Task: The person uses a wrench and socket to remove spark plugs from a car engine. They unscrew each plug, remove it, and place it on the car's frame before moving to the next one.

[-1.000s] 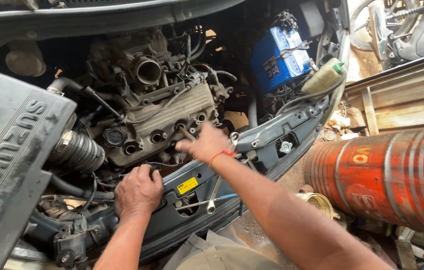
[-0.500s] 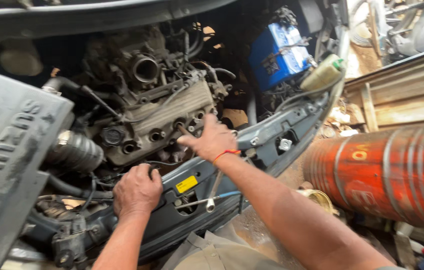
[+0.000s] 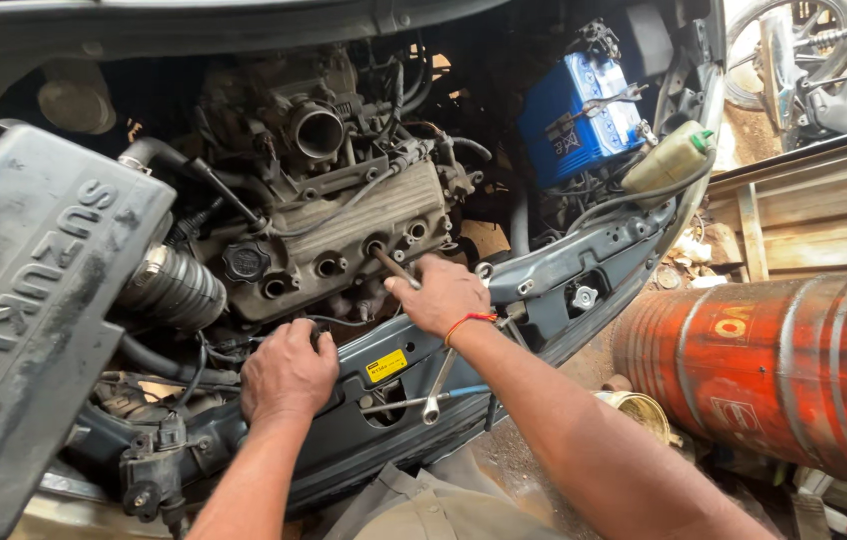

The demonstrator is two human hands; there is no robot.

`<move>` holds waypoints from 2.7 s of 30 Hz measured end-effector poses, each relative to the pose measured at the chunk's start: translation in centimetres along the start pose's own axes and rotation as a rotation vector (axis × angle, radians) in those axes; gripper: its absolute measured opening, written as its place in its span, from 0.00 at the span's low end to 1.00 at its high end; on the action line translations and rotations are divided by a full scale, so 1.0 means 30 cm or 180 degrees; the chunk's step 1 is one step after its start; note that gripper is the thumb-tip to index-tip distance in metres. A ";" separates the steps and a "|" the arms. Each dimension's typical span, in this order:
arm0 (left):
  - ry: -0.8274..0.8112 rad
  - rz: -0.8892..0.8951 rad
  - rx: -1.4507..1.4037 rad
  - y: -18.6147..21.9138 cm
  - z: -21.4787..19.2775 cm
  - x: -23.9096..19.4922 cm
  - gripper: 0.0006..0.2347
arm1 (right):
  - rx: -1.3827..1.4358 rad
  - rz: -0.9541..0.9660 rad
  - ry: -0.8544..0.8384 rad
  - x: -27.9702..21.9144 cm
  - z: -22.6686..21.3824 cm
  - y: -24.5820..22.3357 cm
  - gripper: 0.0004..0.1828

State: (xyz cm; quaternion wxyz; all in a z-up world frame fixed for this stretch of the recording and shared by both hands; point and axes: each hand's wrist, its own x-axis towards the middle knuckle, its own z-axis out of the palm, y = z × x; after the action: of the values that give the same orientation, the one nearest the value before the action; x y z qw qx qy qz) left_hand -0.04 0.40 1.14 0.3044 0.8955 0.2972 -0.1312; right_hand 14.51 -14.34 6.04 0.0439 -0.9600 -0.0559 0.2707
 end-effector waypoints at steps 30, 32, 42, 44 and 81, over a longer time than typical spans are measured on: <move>-0.1837 -0.2330 -0.5433 0.270 0.331 0.315 0.17 | 0.4215 0.1691 -0.1847 -0.060 0.020 0.170 0.31; -0.2089 -0.2334 -0.5021 0.275 0.283 0.263 0.16 | 0.4368 0.1565 -0.1909 -0.044 0.027 0.169 0.26; -0.2000 -0.1893 -0.4923 0.386 0.121 -0.037 0.24 | 0.3719 0.0601 -0.2031 -0.293 -0.118 0.391 0.17; -0.1780 -0.1767 -0.5210 0.381 0.085 -0.053 0.22 | 0.3548 0.0621 -0.2097 -0.367 -0.156 0.465 0.20; -0.1712 -0.1504 -0.5066 0.272 0.384 0.244 0.07 | 0.0341 -0.1100 0.0105 -0.176 -0.071 0.129 0.21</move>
State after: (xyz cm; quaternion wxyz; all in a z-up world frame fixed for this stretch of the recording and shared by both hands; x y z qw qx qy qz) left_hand 10.09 -8.67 -7.07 0.8641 0.2705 0.3966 -0.1513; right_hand 11.48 -18.98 10.13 0.1417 -0.9367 -0.2048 0.2459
